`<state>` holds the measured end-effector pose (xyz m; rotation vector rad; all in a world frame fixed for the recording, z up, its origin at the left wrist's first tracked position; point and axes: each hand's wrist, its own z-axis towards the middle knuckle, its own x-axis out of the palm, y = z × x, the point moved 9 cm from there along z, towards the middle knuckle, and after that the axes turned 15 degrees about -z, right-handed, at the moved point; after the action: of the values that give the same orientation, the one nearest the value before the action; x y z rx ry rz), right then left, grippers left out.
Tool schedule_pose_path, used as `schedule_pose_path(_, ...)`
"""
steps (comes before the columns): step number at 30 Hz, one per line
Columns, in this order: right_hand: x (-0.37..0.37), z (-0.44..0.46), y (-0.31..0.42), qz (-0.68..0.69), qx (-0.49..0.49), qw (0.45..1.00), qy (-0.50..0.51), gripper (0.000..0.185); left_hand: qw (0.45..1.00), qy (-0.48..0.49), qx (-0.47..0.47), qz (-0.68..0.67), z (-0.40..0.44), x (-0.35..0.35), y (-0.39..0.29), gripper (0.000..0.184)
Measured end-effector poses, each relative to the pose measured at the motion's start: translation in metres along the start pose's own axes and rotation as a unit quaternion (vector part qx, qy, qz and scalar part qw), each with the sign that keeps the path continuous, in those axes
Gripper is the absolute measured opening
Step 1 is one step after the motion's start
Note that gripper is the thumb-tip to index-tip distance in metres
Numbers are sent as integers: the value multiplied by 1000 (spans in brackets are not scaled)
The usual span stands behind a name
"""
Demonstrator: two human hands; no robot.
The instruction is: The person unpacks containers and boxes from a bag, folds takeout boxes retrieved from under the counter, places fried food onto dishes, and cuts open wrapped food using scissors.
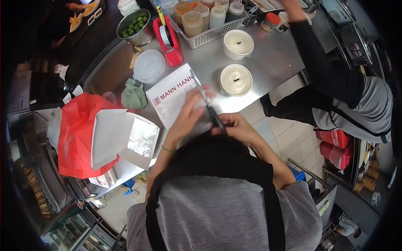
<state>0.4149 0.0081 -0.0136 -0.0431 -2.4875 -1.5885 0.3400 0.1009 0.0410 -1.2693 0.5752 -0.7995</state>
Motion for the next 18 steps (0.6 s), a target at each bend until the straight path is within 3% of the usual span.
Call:
schedule_pose_path(1,-17,-1,1,-37,35,997,-53,23,998,-65,-11,21,2,-21,13,35)
schedule_pose_path(2,-31,-1,-4,-114,83,987,-77,31,998,-63,-12,19,9,-33,19,35)
schedule_pose_path(4,-48,-1,-17,-160,140,973,-89,45,965,-136,7,223,24,-71,22,30)
schedule_pose_path(7,-52,-3,-19,-185,192,961,-77,54,941,-155,25,299,40,-101,48,30)
schedule_pose_path(13,-47,-6,-26,-253,213,944,2,51,952,-149,-54,262,67,-115,93,29)
schedule_pose_path(18,-47,-5,-38,-250,246,936,-1,48,954,-153,-60,251,70,-116,103,24)
